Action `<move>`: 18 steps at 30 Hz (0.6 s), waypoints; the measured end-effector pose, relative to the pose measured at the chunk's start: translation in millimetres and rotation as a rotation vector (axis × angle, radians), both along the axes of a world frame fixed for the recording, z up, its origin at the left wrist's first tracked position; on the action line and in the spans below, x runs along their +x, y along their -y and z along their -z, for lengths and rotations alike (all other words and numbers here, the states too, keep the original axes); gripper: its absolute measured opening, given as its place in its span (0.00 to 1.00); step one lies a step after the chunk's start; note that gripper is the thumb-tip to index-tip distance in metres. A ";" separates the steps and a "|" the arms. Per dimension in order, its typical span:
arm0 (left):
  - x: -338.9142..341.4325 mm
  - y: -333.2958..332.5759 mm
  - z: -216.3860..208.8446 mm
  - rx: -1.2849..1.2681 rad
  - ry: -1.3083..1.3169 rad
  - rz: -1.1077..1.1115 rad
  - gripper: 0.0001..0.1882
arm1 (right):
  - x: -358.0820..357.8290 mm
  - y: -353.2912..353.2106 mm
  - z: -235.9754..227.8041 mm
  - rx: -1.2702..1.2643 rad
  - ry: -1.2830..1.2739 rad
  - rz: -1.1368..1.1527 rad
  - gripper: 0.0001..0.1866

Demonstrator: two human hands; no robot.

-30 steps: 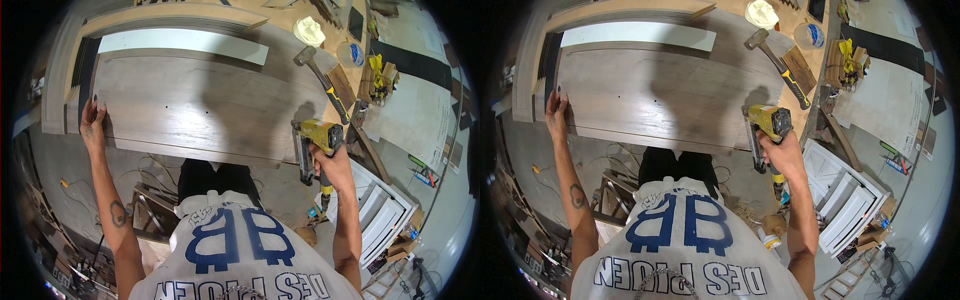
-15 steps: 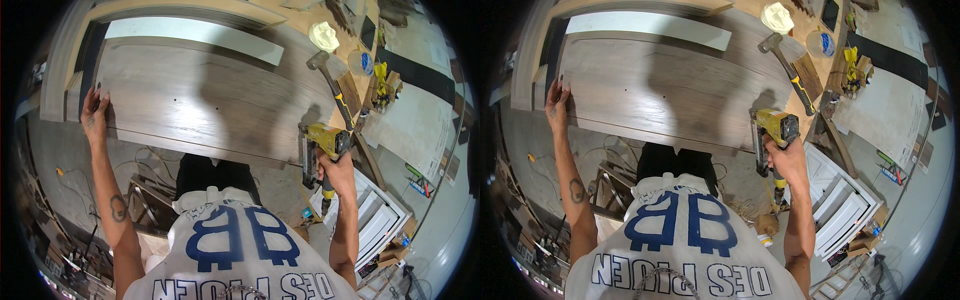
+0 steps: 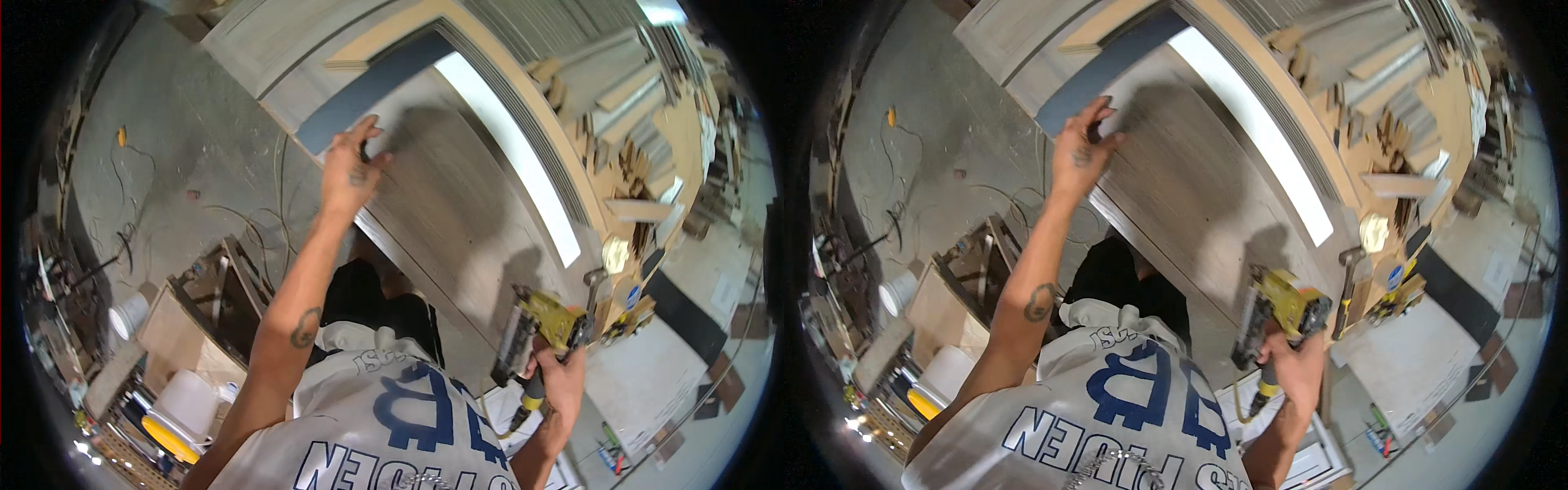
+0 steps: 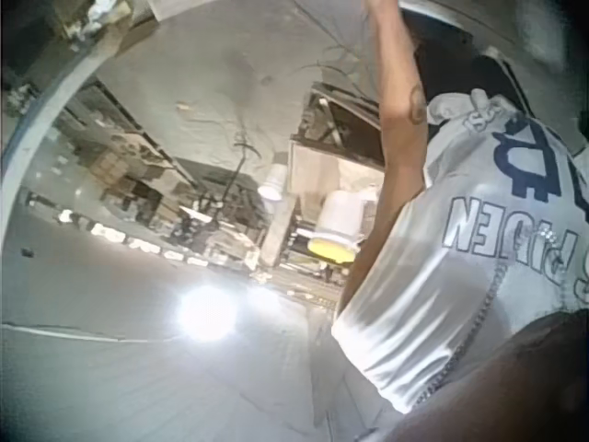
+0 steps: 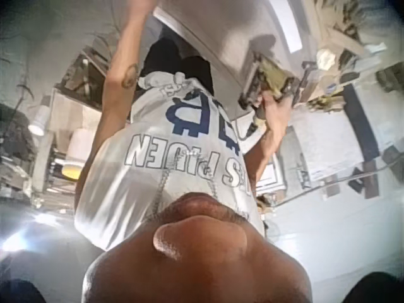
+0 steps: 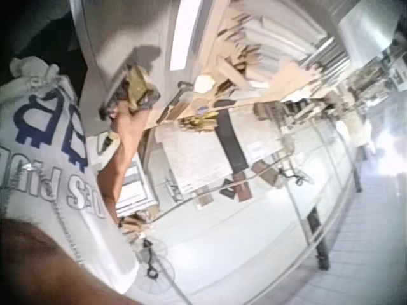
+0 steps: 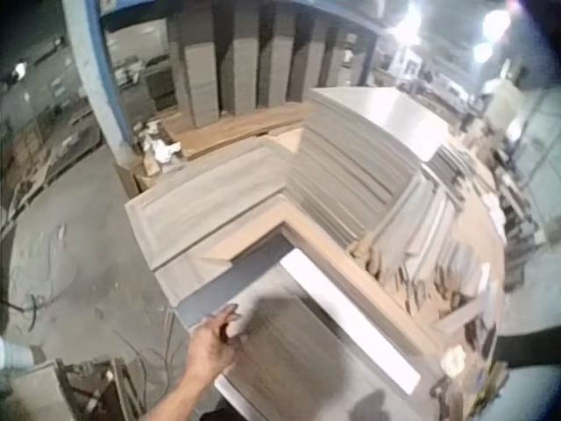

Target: Assembling and securing the frame and panel of a wooden cabinet door using wood glue and a pneumatic nail gun.

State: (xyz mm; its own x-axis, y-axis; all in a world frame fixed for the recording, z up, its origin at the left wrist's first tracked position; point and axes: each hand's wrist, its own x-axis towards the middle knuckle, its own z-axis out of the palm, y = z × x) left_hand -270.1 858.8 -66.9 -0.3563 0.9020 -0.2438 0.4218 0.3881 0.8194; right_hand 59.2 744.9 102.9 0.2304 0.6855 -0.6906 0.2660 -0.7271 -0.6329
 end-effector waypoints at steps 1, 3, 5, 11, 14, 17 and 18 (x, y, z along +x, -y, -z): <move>-4.9 5.2 9.8 0.164 0.003 0.046 0.31 | -23.7 -20.9 0.2 -0.005 -0.001 -0.054 0.15; -9.7 11.4 21.3 0.321 0.013 0.066 0.31 | -82.6 -65.3 1.8 0.054 -0.071 -0.095 0.15; -4.8 7.2 18.1 0.208 -0.121 0.070 0.32 | -124.0 -102.5 12.3 0.049 -0.057 -0.214 0.08; -8.6 7.5 21.3 0.200 0.027 0.041 0.33 | -207.7 -162.4 41.4 0.017 0.016 -0.405 0.10; -7.8 7.3 25.7 0.194 0.051 0.054 0.32 | -219.4 -168.1 54.1 0.038 0.016 -0.449 0.10; -9.0 7.8 28.4 0.223 0.037 0.074 0.32 | -226.1 -169.7 58.3 0.024 0.042 -0.459 0.11; -9.7 6.9 26.5 0.246 -0.004 0.087 0.32 | -227.9 -170.2 57.9 0.016 0.062 -0.436 0.12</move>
